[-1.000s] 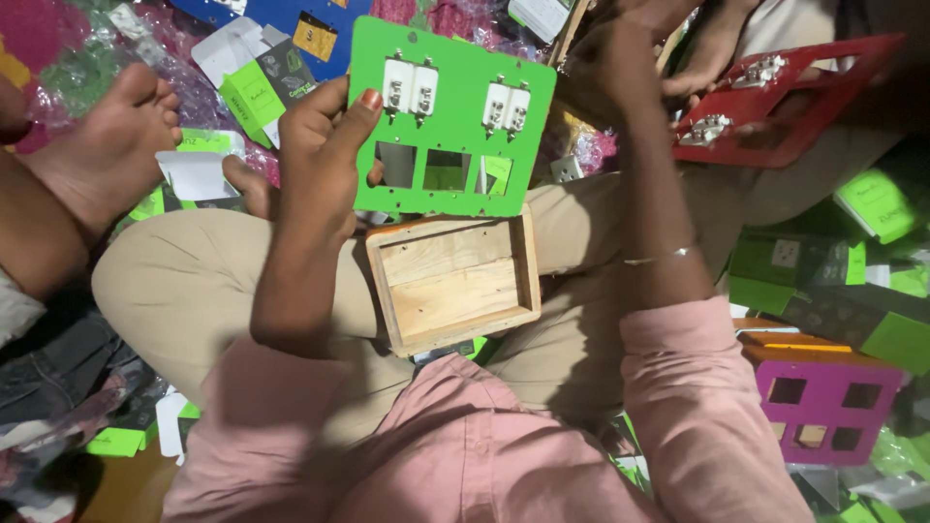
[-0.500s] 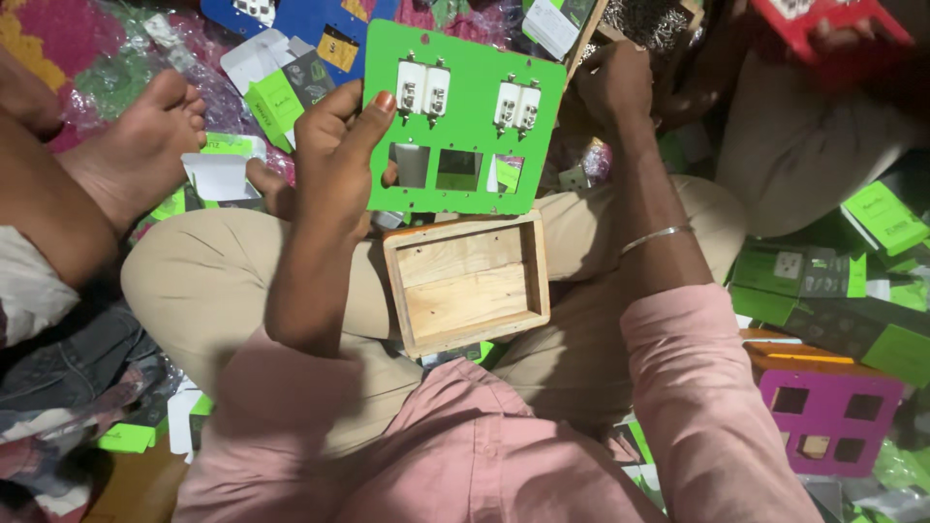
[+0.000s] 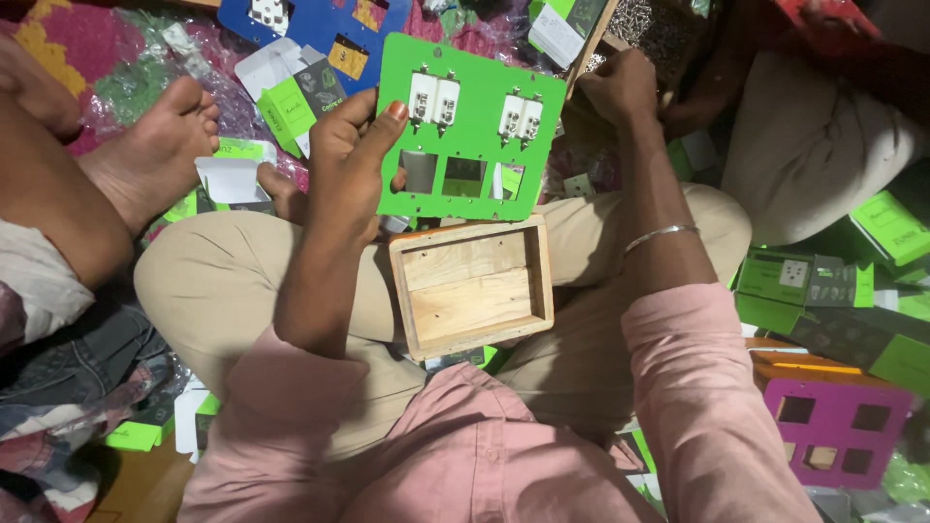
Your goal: The person sits on the floor and assembles white electrical switches onto a green plastic mounting board. They pick up screws from a wooden box, insert them into the switch terminals, and tighten them by hand. The person repeats this process for multiple switches on the board.
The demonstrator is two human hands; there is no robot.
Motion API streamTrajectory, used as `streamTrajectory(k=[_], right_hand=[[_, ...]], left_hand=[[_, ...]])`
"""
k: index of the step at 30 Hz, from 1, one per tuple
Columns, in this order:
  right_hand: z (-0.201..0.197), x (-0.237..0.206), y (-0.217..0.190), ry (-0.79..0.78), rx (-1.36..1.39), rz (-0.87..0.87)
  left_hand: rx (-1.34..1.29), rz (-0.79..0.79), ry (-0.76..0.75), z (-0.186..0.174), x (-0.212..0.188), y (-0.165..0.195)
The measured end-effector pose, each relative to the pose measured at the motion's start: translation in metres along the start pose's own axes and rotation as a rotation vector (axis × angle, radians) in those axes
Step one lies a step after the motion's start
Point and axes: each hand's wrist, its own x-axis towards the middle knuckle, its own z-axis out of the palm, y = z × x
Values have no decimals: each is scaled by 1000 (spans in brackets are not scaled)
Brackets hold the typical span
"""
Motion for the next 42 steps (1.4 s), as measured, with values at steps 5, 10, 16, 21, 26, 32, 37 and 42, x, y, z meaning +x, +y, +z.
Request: streamTrajectory(k=[5,10,16,21,26,32,37,42], right_hand=[[2,0,4,13,50,-68],[5,4,1,85,-55,-174],[-5,12,-15,84,-126,211],[-19,4,-25,250,55,2],[-42,-16,-51,272,370,-106],[-68,-47,-93,239,554,-225],[-88,-60,-113,207,570,-299],[-89,-86,-117,148,686,-407]], left_hand=[[-8,-25,24,-2,2,-6],[96,-14,119,-12,11,-27],[98,-14,159,-24,34,-56],[54,243,78,-23,39,-56],[18,85,154,-20,31,-38],[-88,104,241,-14,35,-29],[-223,115,221,-14,39,-35],[-291,68,167,-10,37,-51]])
